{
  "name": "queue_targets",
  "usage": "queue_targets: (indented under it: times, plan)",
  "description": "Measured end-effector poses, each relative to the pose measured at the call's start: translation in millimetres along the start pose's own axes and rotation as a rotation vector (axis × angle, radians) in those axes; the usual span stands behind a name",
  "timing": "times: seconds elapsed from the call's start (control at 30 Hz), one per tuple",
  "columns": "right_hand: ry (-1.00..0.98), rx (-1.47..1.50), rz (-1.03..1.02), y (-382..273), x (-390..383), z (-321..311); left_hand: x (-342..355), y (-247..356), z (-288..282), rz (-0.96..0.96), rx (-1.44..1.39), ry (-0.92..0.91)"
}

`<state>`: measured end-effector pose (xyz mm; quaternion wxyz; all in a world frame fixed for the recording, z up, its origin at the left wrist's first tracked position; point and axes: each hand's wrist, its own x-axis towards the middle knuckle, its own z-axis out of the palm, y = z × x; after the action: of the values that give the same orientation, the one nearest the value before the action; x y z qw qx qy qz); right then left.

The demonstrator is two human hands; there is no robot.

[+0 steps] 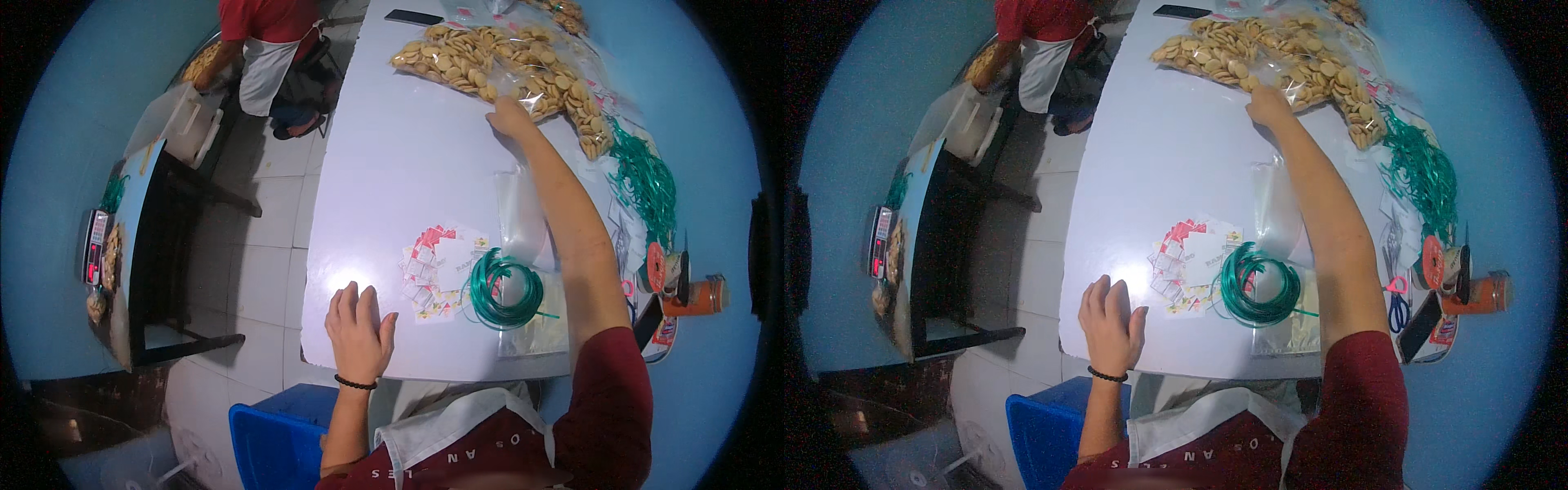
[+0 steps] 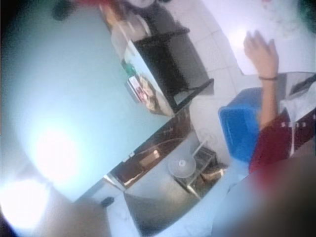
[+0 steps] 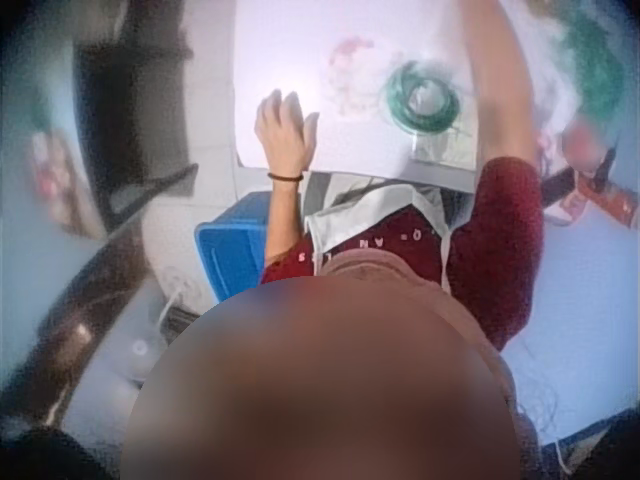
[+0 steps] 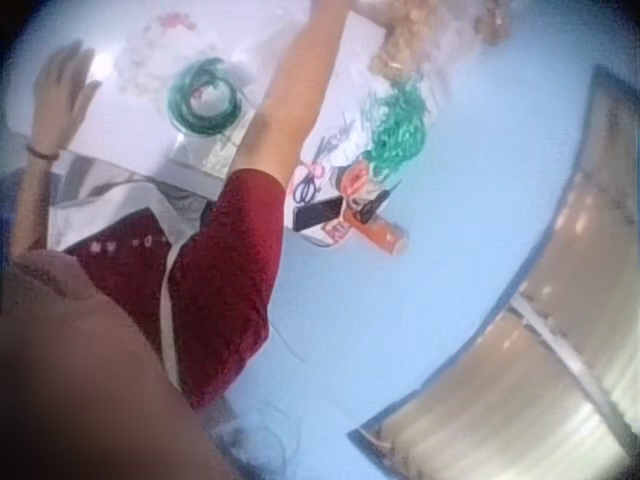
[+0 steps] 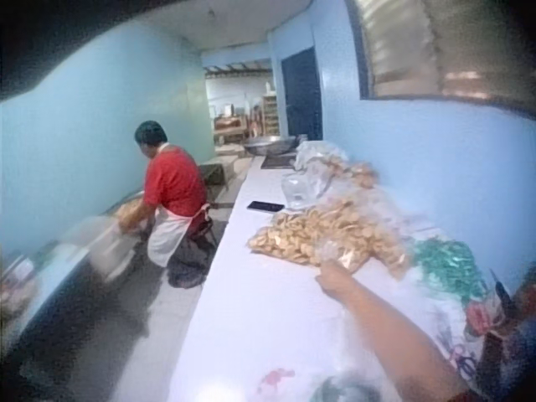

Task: The person fills clear plastic bags with snack pieces, ties each bag with a green twist tie, and places the sealed bags into a blue bin. The person also weighs some bags on a digital scale and adjusts the contents to reach a target weight.

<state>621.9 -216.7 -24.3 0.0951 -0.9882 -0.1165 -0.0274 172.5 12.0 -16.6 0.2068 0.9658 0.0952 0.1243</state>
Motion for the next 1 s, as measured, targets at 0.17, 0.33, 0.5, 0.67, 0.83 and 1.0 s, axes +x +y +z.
queue_targets:
  times: [0.17, 0.33, 0.5, 0.67, 0.83, 1.0]
  plan:
    - [0.06, 0.108, -0.037, -13, -7, -10, 4, -3, 4, 0.017, -0.02, 0.036]
    - [0.162, 0.281, -0.169, -49, -46, -14, 2, -3, 2, 0.025, -0.031, 0.067]
    - [0.268, -0.224, -0.2, -65, -68, -48, -2, -5, 5, 0.031, -0.048, 0.105]
    - [0.709, -0.133, -0.477, -89, -82, -139, -3, -9, 5, 0.067, -0.086, 0.167]
    - [0.977, -0.095, -0.833, -135, -161, -234, 2, 22, -19, 0.256, -0.281, 0.285]
    - [0.764, -0.078, -1.272, -165, -291, -278, -23, 78, -56, 0.346, -0.612, 0.31]
